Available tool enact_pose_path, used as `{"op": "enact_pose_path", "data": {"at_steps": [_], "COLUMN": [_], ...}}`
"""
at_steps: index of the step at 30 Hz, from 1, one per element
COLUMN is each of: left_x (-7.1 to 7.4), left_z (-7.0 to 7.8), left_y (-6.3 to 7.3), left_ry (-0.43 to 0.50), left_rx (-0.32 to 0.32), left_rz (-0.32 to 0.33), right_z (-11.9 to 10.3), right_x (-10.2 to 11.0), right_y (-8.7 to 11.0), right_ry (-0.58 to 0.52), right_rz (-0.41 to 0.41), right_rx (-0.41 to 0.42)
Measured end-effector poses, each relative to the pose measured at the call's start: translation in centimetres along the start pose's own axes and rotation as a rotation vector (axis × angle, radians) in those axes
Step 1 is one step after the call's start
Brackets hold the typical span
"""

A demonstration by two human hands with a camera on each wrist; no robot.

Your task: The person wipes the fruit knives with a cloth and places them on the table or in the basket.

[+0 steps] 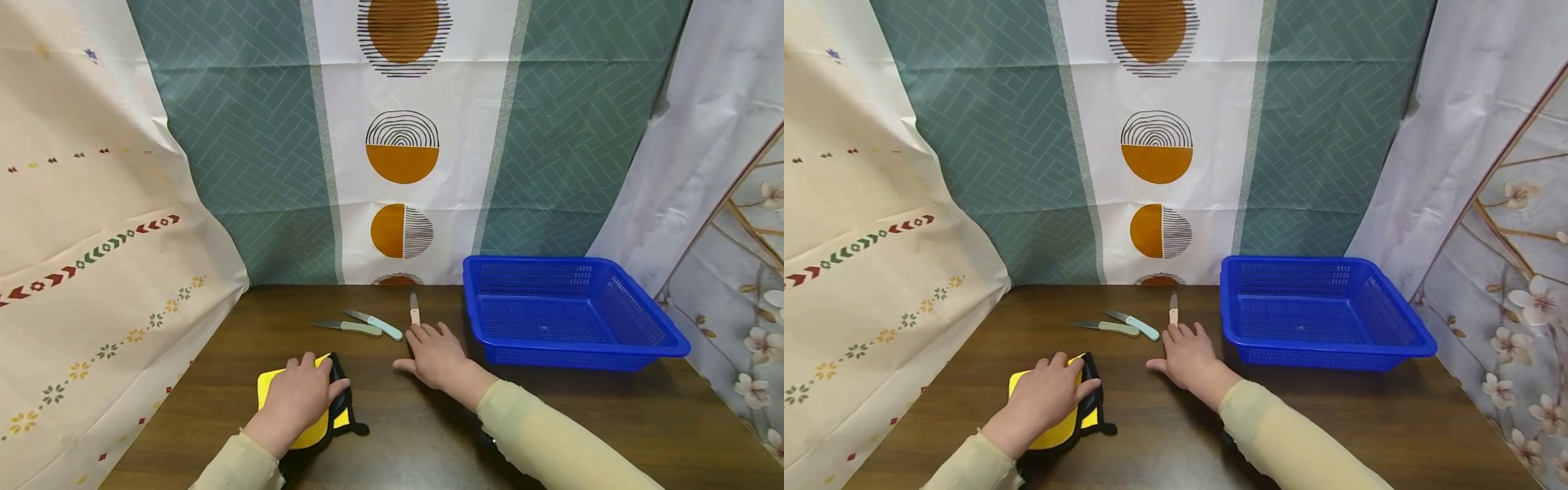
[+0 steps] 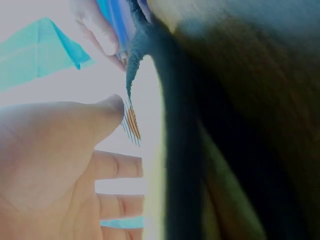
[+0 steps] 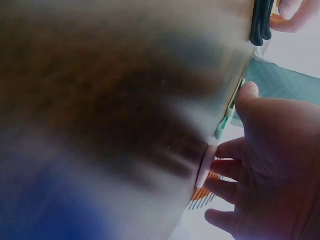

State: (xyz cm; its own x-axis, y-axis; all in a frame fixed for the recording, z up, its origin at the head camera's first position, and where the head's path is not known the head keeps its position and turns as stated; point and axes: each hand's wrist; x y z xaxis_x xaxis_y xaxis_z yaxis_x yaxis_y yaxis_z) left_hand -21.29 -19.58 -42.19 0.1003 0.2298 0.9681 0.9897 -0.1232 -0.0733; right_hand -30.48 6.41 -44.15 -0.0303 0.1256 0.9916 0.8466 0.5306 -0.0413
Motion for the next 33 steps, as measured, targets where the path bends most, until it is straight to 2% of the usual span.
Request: {"op": "enact_pose_path", "data": {"at_steps": [12, 21, 28, 33], "left_x": [0.2, 0.1, 0.2, 0.5], "left_z": [1.1, 1.0, 1.0, 0.8], "left_y": [-0.6, -0.7, -0.6, -0.4], "left_ry": [0.062, 0.087, 0.115, 0.134], "left_rx": [-0.054, -0.162, -0.222, -0.289], "left_rz": [-0.006, 0.02, 0.012, 0.002], "right_z": [0.4, 0.6, 0.8, 1.1], "right_x": [0.1, 0.1, 0.2, 0.1], "right_y": [1.5, 3.1, 4.3, 4.9], "right_ry": [-0.009, -0.022, -0.028, -0.024], "right_rz": [0.018, 0.027, 0.054, 0.131], "right_rx": [0.028, 0.053, 0.081, 0.115]}}
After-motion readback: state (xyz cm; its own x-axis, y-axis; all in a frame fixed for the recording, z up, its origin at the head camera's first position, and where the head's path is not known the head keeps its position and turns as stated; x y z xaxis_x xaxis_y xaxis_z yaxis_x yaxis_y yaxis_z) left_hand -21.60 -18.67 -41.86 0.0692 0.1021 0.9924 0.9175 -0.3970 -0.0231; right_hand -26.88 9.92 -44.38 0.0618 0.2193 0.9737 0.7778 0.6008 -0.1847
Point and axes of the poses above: each hand's wrist, its own y-axis away from the middle knuckle, its own x-axis out of the back of the hand, z = x × y, and after that the axes turned 12 degrees about -y, right-handed
